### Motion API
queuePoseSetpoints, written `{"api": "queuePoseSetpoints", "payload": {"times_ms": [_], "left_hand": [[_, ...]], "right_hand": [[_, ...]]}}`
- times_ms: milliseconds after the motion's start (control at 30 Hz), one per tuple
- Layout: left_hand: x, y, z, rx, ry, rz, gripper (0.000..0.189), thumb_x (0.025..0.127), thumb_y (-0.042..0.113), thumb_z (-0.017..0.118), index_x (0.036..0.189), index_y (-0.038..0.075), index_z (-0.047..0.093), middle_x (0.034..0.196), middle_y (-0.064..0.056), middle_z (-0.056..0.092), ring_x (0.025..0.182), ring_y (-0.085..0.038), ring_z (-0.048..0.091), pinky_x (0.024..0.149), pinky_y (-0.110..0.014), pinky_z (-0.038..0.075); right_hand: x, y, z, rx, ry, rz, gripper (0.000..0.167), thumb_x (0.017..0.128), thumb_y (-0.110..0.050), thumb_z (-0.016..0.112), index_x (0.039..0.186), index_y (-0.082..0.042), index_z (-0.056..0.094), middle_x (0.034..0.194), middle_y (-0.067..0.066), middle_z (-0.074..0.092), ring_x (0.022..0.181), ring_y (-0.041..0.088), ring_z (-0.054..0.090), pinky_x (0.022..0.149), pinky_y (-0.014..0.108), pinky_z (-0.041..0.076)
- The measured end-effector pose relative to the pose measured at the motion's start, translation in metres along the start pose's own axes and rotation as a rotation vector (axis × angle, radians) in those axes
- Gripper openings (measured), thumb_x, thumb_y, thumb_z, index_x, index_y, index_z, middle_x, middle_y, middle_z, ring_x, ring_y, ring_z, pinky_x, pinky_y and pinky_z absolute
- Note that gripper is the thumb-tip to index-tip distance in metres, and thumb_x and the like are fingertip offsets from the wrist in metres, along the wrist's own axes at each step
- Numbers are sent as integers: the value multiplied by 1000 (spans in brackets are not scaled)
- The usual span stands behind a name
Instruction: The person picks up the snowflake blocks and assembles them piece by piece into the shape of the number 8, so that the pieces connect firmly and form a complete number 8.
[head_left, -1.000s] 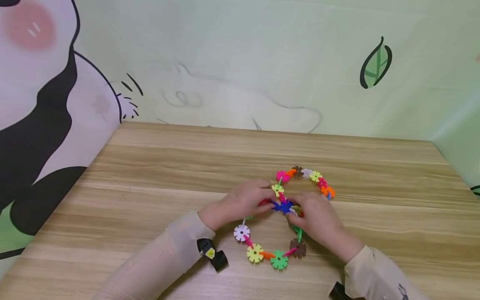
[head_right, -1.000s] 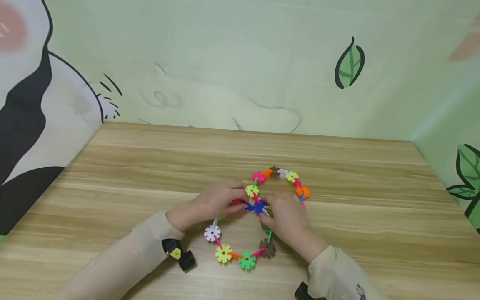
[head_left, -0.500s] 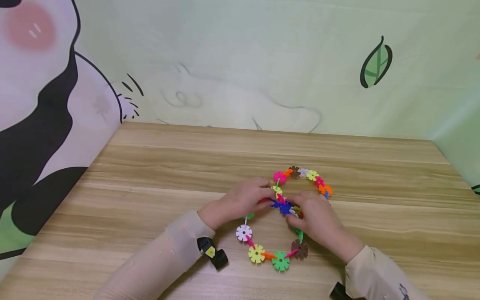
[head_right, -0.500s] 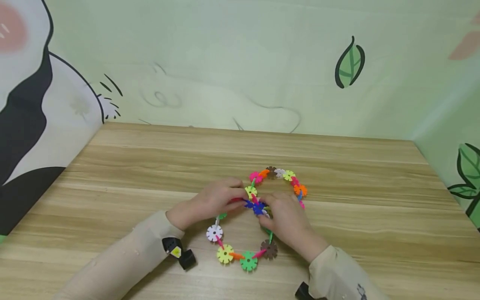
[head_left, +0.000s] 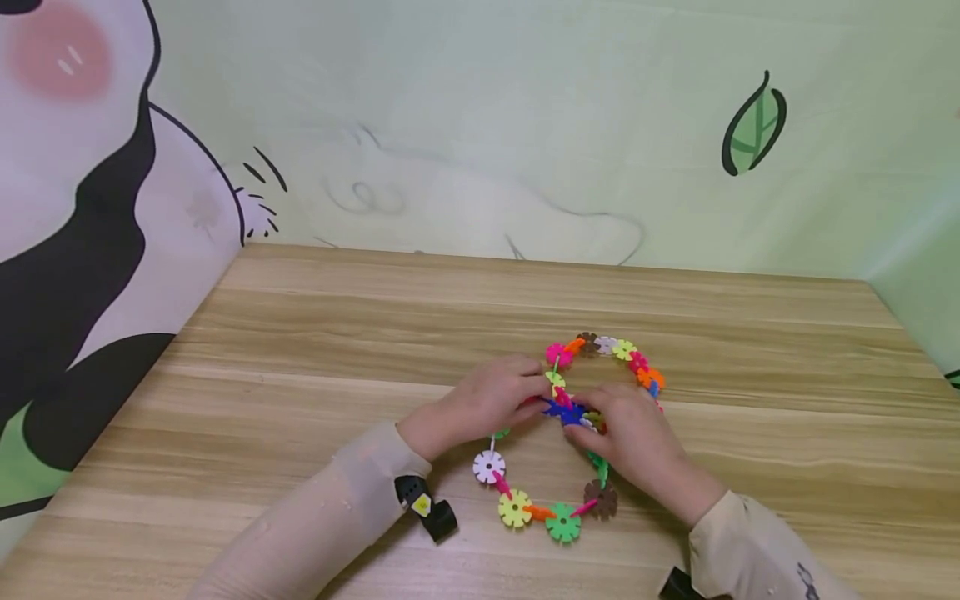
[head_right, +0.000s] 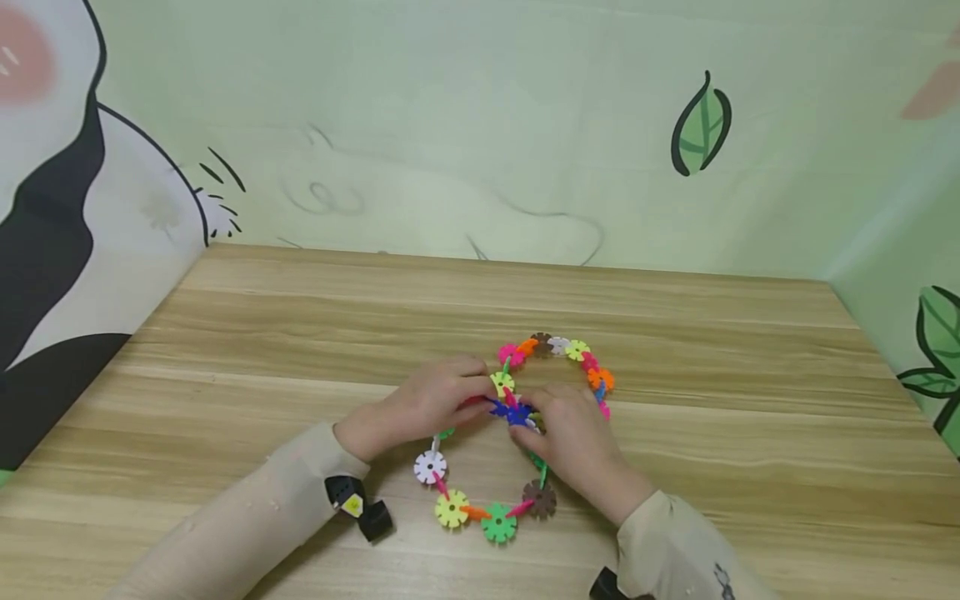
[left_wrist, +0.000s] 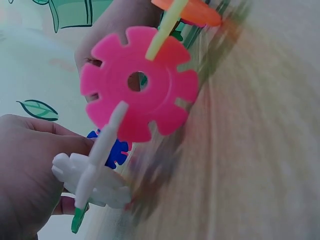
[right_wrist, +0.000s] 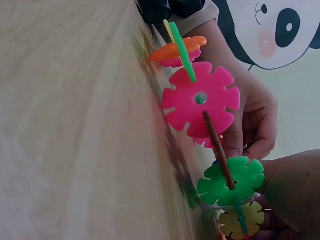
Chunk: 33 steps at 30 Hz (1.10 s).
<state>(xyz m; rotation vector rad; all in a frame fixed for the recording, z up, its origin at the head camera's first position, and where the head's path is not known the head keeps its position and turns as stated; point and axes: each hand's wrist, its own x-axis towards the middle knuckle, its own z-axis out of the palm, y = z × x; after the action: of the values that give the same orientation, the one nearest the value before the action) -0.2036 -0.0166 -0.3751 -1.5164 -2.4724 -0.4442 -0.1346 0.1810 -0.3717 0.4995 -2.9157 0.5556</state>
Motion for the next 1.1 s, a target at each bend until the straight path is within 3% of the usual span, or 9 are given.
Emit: {"api": "queuePoseSetpoints", "payload": {"times_ms": [500,700,867,1100], "left_hand": [[1,3,1,52,13,41,8,89,22,68,92,15,70,86,2,62,78,-13,58,69,-24,49],[2,4,2,11,20,28,6,89,19,68,89,13,72,86,2,63,84,-13,60,74,-25,51],[4,5,3,-32,18,27,6,88,16,68,88,12,73,83,2,63,83,-13,61,76,-25,51],[6,4,-2,-112,-51,-52,8,89,17,68,91,11,73,88,0,65,81,-11,60,75,-22,51]], "right_hand": [[0,0,3,-4,51,-67,33,80,-26,77,107,-6,73,99,8,73,92,25,67,85,46,48],[0,1,5,-2,72,-110,35,80,-26,77,106,-3,73,92,7,72,83,21,64,79,41,49],[1,2,7,18,83,-136,36,79,-25,78,106,-2,73,93,8,73,84,22,65,80,40,52],[6,5,6,41,59,-128,33,80,-25,77,106,-5,72,95,7,73,88,23,65,82,43,49]]}}
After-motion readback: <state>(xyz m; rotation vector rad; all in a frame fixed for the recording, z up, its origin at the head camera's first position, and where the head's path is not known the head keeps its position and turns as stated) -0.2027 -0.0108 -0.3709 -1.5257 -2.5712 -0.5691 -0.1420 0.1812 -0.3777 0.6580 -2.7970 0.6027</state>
